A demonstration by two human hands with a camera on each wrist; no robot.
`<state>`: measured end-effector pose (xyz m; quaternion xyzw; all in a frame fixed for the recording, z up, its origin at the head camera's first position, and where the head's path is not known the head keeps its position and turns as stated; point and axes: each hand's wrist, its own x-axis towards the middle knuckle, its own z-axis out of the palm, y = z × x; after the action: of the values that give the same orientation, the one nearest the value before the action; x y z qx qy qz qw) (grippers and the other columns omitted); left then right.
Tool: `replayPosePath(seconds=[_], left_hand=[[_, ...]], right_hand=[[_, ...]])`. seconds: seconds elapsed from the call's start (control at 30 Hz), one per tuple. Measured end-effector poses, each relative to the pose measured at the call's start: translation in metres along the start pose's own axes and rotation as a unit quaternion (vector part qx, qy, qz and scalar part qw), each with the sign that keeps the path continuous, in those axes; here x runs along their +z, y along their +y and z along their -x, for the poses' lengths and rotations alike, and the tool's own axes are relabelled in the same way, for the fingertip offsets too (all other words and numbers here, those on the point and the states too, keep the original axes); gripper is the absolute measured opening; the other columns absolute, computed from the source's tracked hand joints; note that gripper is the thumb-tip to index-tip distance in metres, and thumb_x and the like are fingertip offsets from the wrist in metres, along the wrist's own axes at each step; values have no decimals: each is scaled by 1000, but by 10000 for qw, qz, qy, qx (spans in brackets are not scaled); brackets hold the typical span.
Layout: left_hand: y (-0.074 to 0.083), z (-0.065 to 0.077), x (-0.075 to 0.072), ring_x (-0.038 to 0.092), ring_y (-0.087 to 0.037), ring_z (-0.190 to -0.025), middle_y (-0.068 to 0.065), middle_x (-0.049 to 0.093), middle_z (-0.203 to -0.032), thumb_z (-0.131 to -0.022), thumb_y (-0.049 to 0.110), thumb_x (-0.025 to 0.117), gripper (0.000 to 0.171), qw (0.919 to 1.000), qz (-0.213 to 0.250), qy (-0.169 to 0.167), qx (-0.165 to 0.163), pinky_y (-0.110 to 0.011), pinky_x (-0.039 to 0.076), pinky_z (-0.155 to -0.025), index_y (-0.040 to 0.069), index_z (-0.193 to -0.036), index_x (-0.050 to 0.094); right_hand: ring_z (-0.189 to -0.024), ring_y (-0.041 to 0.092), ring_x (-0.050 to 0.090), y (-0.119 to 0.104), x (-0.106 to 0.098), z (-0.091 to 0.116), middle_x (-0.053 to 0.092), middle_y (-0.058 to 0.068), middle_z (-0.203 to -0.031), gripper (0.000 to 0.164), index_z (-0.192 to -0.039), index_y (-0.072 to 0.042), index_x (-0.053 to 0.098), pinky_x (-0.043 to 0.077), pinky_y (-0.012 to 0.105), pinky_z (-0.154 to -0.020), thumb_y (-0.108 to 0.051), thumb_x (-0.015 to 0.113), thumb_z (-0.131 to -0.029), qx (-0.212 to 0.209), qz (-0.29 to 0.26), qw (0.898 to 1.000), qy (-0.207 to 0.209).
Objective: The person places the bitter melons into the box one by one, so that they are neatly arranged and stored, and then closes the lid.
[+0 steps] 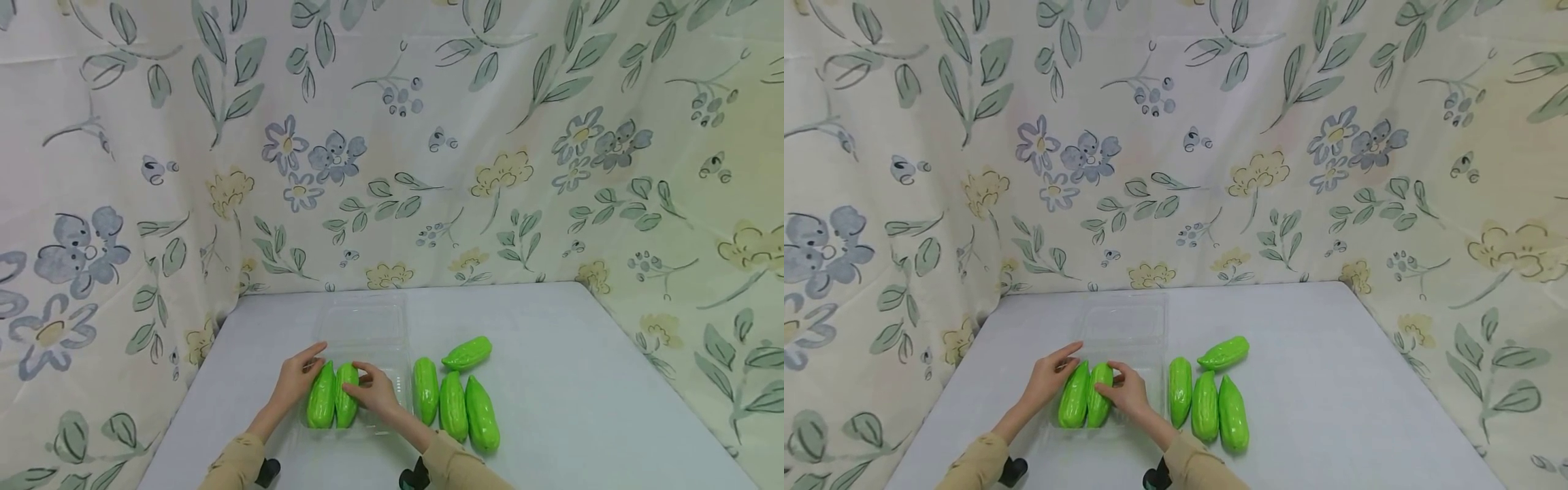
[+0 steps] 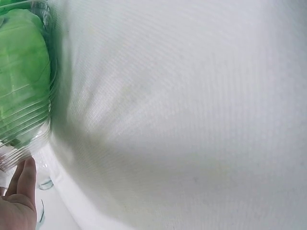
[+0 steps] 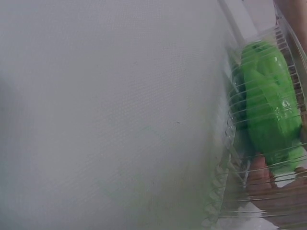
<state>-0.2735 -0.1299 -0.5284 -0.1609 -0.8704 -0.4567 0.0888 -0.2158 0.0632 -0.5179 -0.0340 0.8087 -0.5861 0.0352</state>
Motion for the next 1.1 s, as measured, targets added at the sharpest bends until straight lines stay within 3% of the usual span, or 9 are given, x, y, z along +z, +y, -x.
replayPosePath(seconds=[0.5, 0.93, 1.1], left_hand=[[2, 0, 1, 70, -26, -92, -15, 61, -128, -89, 1, 63, 37, 9998, -41, 122, 141, -34, 59, -80, 3, -126, 61], [2, 1, 2, 70, -25, -88, -17, 62, -125, -87, -1, 64, 37, 9990, -173, 249, 326, -34, 60, -77, 1, -124, 62], [2, 0, 1, 70, -26, -92, -16, 61, -128, -88, 2, 64, 38, 9997, -134, 122, 178, -34, 59, -80, 3, -126, 60]], right_hand=[[-92, 22, 62, 2, -3, 1, 62, 17, -105, 60, -137, -5, 48, 60, 34, -68, -23, 72, -85, 216, -286, 9994, -18], [-100, 32, 60, 1, -9, 5, 59, 23, -111, 63, -139, -3, 45, 60, 37, -68, -24, 70, -86, 1, -136, 9998, -151], [-99, 31, 61, -2, -12, 8, 60, 23, -111, 64, -140, -3, 44, 60, 35, -66, -25, 70, -86, -93, -29, 9998, -188]])
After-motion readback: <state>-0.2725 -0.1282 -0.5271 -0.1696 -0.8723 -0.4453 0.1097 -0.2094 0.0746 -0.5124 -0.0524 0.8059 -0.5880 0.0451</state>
